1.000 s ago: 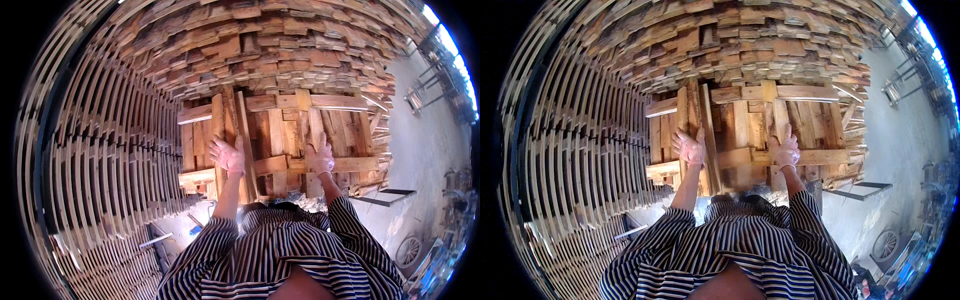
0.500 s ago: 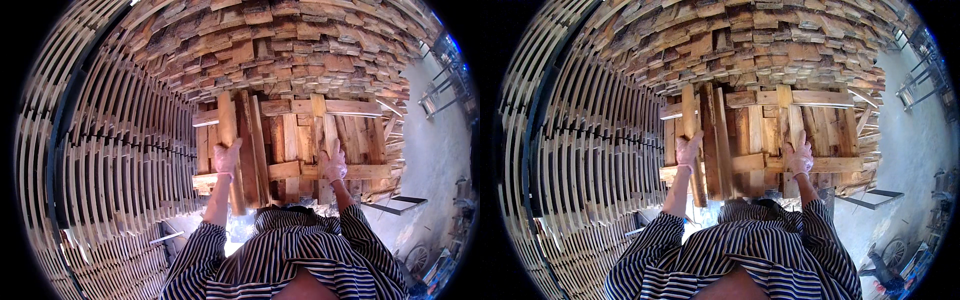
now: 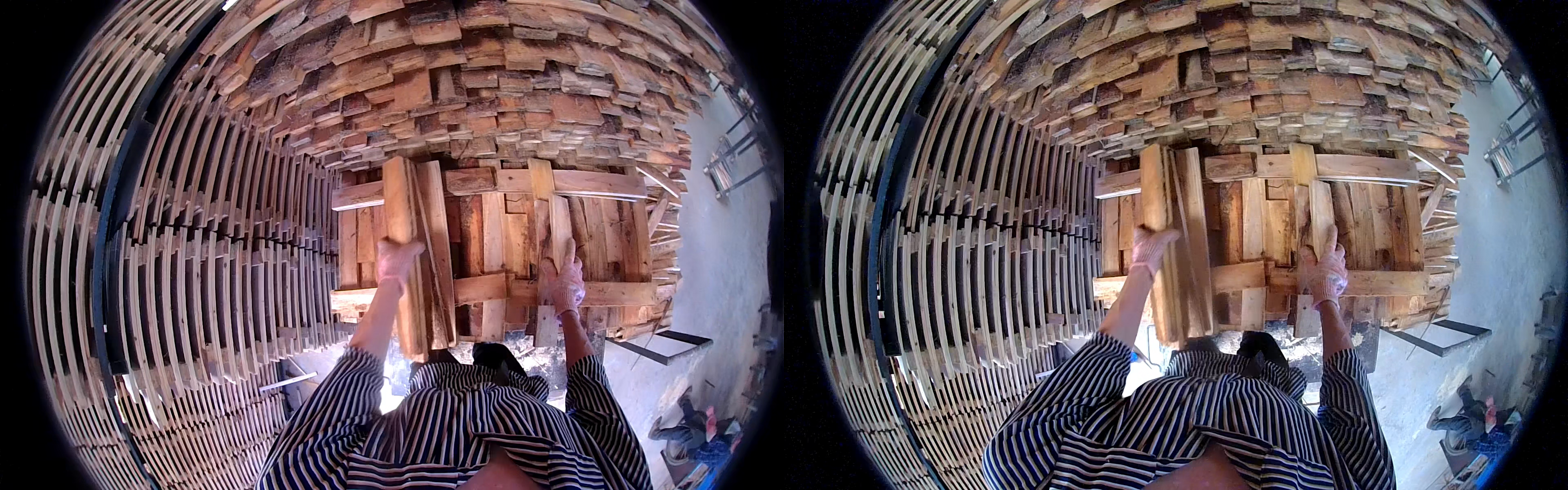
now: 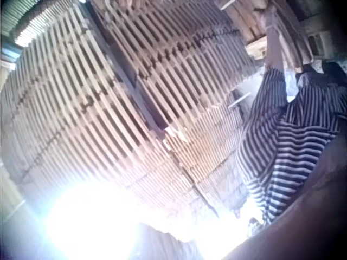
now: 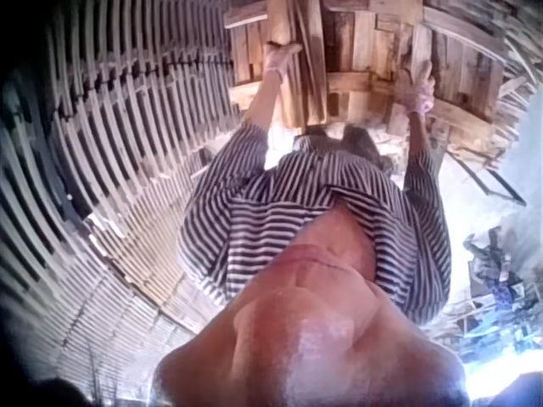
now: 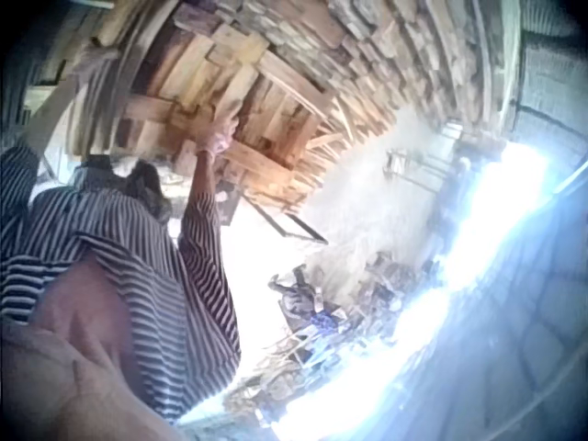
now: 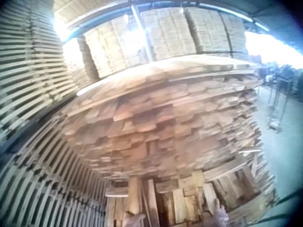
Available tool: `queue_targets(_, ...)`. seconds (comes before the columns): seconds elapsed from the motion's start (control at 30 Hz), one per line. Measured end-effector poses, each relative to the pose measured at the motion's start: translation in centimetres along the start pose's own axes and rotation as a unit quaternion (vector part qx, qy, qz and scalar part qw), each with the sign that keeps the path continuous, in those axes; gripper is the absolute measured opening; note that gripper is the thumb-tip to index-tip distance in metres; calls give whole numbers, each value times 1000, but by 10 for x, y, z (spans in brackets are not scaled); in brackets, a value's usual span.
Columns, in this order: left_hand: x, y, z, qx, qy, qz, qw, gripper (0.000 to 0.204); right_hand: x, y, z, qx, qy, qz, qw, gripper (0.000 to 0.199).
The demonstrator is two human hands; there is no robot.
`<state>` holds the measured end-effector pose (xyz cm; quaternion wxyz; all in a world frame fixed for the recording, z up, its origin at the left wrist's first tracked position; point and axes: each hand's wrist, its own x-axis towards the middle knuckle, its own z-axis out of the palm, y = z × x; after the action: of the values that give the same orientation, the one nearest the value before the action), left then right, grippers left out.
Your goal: The person repeatedly picks up small wooden planks from a large pile and stacks them onto a metal rack. The person wears gloves and handles the wood by hand, moving pieces from the floor pile to the rack in a repetitive cycle.
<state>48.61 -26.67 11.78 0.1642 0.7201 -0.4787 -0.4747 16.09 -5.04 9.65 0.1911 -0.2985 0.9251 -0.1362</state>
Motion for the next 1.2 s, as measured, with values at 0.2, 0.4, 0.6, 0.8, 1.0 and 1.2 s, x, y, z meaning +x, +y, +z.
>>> queue_targets(0.2,59,-47,-86,105,90,-24,990,84,6,8,4,7,8,11,1000,100)
queue_targets(0.4,146,-35,-102,227,105,-110,962,85,14,34,22,43,63,-41,996,96)
queue_targets(0.6,199,-59,-89,168,106,-9,980,77,14,42,20,25,65,-59,996,90)
queue_targets(0.8,190,-71,-112,178,47,8,983,99,-26,-63,3,-21,212,-92,973,91)
queue_targets(1.0,204,-83,-150,183,-81,73,977,73,-51,-267,58,-28,-21,-64,997,97)
queue_targets(1.2,254,-127,-155,19,-46,186,981,65,-36,-341,168,-169,20,-112,979,93)
